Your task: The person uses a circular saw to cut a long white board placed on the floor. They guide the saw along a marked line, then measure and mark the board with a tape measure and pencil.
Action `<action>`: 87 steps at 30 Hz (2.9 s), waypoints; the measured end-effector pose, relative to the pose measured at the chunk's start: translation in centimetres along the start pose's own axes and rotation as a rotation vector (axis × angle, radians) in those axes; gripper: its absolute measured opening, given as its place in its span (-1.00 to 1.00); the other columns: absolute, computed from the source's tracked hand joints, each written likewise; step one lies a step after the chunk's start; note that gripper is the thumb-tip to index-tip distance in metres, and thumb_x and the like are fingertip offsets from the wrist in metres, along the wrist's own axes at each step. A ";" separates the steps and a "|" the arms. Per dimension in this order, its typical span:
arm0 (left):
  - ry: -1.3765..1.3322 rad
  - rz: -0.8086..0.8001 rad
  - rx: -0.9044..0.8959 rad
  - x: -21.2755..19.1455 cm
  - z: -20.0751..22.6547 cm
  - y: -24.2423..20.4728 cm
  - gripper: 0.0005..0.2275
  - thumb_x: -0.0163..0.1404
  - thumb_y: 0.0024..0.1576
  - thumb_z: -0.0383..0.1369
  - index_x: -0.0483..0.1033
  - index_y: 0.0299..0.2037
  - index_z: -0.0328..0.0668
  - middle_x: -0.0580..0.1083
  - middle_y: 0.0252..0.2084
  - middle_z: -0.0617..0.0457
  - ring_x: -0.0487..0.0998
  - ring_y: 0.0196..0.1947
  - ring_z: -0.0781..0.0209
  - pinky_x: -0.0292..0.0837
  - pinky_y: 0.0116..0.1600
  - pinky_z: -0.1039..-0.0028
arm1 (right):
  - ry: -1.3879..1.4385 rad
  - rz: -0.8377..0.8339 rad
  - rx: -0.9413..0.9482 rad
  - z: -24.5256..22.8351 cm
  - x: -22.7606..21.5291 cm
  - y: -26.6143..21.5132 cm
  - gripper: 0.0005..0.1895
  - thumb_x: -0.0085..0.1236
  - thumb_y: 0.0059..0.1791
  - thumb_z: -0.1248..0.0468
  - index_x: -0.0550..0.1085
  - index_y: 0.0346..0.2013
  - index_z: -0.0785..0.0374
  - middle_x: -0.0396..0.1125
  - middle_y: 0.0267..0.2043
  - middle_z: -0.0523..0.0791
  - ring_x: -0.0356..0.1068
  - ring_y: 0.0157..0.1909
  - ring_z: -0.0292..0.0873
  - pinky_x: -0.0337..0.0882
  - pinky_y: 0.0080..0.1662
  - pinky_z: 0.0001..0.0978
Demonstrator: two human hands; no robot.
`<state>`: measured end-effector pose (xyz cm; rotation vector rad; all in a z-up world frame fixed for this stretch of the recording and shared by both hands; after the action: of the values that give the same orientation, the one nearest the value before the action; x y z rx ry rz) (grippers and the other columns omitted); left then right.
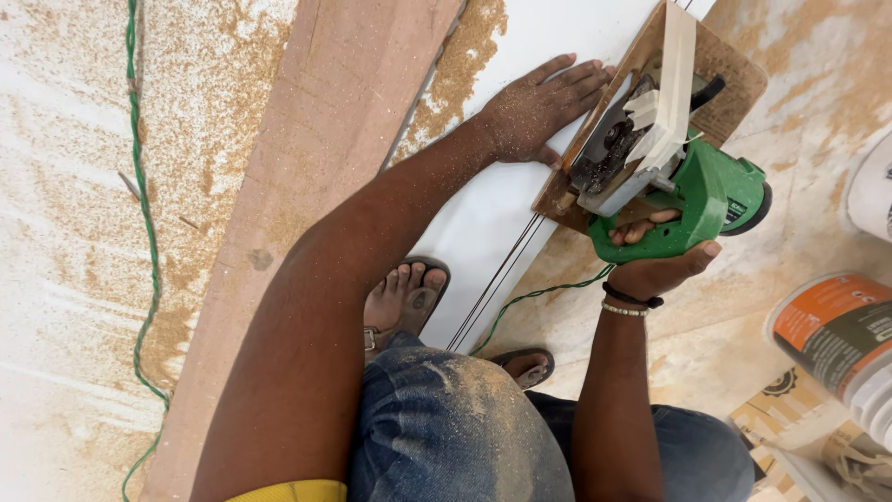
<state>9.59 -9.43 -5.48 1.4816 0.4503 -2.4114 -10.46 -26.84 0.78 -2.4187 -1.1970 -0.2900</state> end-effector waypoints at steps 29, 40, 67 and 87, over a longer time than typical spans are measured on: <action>-0.007 0.097 0.019 -1.8 -4.9 6.7 0.17 0.26 -0.19 0.23 -0.07 0.57 -0.24 -0.07 0.61 -0.04 -0.19 0.59 0.12 -0.43 0.62 0.17 | -0.008 -0.062 -0.032 -2.5 2.9 8.4 -0.13 -0.33 0.03 -0.50 0.43 -0.22 0.30 0.19 -0.54 -0.04 0.22 -0.51 -0.10 0.29 -0.38 -0.26; 0.052 0.100 0.026 -2.3 -7.2 10.1 0.19 0.24 -0.19 0.28 -0.06 0.56 -0.26 -0.07 0.61 -0.07 -0.20 0.59 0.10 -0.46 0.61 0.17 | -0.080 -0.014 -0.048 -3.5 3.5 12.2 -0.11 -0.34 0.05 -0.51 0.45 -0.21 0.31 0.20 -0.58 0.00 0.22 -0.54 -0.06 0.29 -0.41 -0.24; -0.119 0.114 0.003 -3.2 -10.9 16.1 0.18 0.31 -0.20 0.20 -0.06 0.59 -0.15 -0.08 0.63 -0.02 -0.16 0.60 0.12 -0.35 0.59 0.14 | -0.177 0.052 -0.064 -5.2 3.1 18.4 -0.08 -0.29 0.06 -0.51 0.44 -0.24 0.37 0.24 -0.58 0.03 0.24 -0.60 -0.03 0.30 -0.48 -0.21; -0.198 0.181 0.009 -6.4 -12.3 17.1 0.05 0.37 -0.20 0.15 0.10 0.45 -0.19 0.17 0.46 -0.05 0.17 0.45 -0.02 0.12 0.41 0.05 | -0.284 0.126 -0.146 -6.5 7.5 19.7 -0.16 -0.27 0.09 -0.46 0.42 -0.24 0.33 0.21 -0.59 0.00 0.25 -0.58 -0.06 0.32 -0.46 -0.22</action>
<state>29.07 -19.69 -7.02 1.2139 0.2509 -2.3858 9.72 -35.13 3.76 -2.7191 -1.1660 0.0070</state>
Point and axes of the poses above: each hand's wrist, its own y-axis towards the middle knuckle, its own x-axis out of the palm, z = x × y, the point moved 5 cm from there along y, towards the middle knuckle
